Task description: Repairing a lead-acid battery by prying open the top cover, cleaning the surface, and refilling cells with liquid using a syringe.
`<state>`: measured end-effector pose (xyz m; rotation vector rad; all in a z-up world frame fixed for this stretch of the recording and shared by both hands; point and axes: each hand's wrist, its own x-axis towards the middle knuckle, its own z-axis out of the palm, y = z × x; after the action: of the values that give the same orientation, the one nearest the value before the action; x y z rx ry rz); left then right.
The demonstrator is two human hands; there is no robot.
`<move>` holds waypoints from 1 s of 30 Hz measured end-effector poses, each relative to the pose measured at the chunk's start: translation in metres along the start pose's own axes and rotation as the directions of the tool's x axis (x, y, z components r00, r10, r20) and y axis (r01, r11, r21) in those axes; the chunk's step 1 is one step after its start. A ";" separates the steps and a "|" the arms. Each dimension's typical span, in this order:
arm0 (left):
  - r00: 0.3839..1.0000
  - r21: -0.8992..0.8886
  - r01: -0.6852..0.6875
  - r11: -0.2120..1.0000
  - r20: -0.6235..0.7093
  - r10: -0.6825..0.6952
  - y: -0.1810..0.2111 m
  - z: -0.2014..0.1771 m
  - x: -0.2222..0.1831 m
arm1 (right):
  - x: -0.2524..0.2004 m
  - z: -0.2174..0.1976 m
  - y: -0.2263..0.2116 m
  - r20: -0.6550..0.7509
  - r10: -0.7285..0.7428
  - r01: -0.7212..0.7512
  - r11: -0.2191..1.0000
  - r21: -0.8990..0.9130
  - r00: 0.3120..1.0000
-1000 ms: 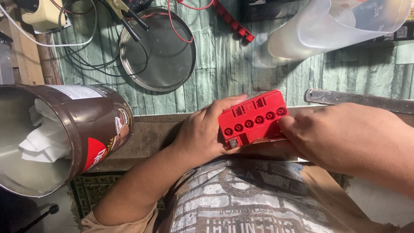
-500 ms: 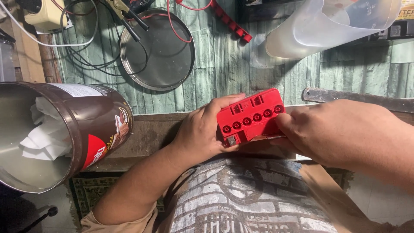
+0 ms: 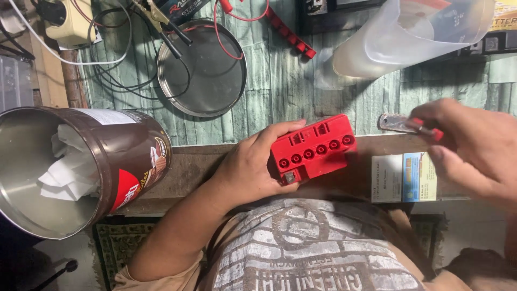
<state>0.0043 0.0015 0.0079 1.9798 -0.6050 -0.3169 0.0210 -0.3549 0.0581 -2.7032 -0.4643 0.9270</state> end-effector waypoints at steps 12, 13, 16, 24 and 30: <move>0.916 0.549 -0.371 0.749 0.085 0.391 0.018 -0.009 -0.005 | 0.005 0.073 0.042 -0.671 -0.118 0.080 0.993 -0.087 0.732; 0.899 0.598 -0.377 0.708 0.053 0.435 0.022 -0.007 -0.002 | 0.007 0.073 0.042 -0.704 -0.140 0.078 0.990 -0.120 0.696; 0.854 0.687 -0.402 0.605 0.043 0.518 0.026 -0.003 0.003 | 0.013 0.074 0.040 -0.739 -0.134 0.059 0.990 -0.127 0.660; 0.754 0.578 -0.553 0.601 0.039 0.656 0.022 -0.003 0.007 | 0.027 0.083 0.045 -0.730 -0.096 0.055 0.995 -0.080 0.677; 0.726 0.594 -0.541 0.596 -0.029 0.687 0.017 0.001 0.006 | 0.026 0.075 0.047 -0.784 -0.133 0.154 0.987 -0.049 0.606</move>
<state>0.0040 -0.0083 0.0228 2.1291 -1.2798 0.6266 0.0035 -0.3790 -0.0292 -2.6467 -0.4418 -0.3535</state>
